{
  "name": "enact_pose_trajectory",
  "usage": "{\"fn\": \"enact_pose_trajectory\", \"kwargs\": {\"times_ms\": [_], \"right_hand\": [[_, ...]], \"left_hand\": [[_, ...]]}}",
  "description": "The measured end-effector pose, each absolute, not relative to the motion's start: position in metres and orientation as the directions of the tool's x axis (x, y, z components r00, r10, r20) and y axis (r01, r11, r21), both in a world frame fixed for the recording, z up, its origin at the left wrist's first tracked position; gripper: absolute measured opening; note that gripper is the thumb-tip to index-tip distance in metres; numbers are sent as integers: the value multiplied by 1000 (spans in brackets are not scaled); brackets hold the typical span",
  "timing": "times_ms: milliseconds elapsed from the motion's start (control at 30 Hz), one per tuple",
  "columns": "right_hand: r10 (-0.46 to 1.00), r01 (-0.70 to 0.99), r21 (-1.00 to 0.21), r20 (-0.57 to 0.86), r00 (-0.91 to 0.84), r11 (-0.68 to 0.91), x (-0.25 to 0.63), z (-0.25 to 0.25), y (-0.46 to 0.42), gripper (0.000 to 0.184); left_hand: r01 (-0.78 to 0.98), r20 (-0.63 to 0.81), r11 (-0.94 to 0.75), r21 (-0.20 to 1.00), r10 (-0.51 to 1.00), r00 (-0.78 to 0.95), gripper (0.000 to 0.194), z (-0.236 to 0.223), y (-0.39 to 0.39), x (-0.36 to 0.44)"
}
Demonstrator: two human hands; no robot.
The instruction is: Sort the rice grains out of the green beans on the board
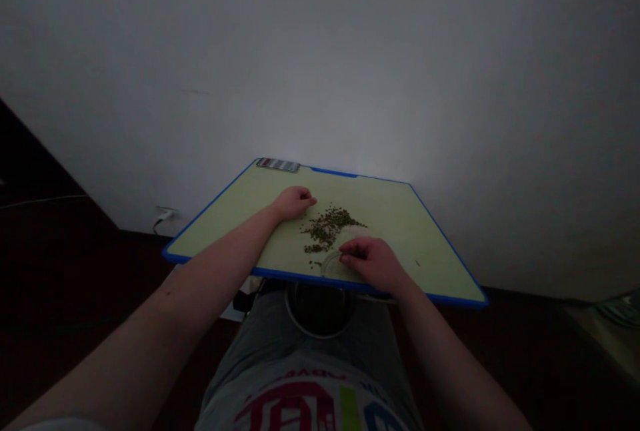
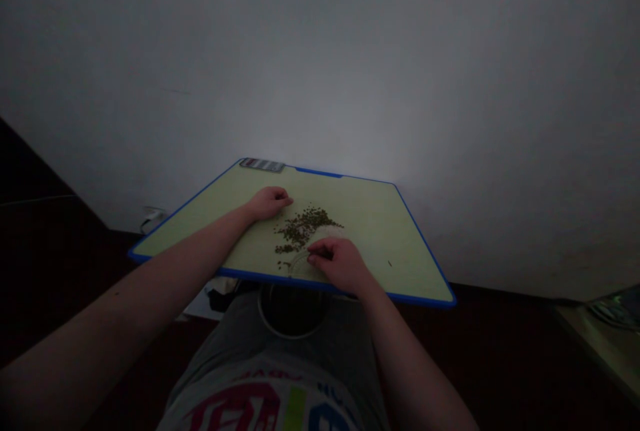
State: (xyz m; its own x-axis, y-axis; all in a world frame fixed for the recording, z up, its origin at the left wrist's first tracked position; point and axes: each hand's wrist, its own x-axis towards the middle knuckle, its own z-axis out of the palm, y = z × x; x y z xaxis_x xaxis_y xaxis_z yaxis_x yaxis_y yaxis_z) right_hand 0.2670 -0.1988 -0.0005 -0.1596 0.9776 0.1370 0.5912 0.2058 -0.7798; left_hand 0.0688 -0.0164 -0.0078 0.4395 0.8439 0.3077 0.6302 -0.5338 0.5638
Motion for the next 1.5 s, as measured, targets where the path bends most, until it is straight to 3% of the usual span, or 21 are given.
{"fn": "enact_pose_trajectory", "kwargs": {"times_ms": [267,500,1167,1500], "right_hand": [[983,565,-805,144,-115,184,270,0,-205,22],[966,633,-733,236,-105,248,248,0,-192,20],[960,543,-799,148,-238,258,249,-1,-189,21],[970,562,-792,169,-174,238,263,-1,-191,21]], "left_hand": [[649,287,-514,561,856,430,33,-10,-14,69],[651,282,-512,561,857,431,33,-8,-17,69],[631,295,-518,578,853,431,32,-8,-16,69],[657,285,-517,549,855,434,33,-8,-15,69]]}}
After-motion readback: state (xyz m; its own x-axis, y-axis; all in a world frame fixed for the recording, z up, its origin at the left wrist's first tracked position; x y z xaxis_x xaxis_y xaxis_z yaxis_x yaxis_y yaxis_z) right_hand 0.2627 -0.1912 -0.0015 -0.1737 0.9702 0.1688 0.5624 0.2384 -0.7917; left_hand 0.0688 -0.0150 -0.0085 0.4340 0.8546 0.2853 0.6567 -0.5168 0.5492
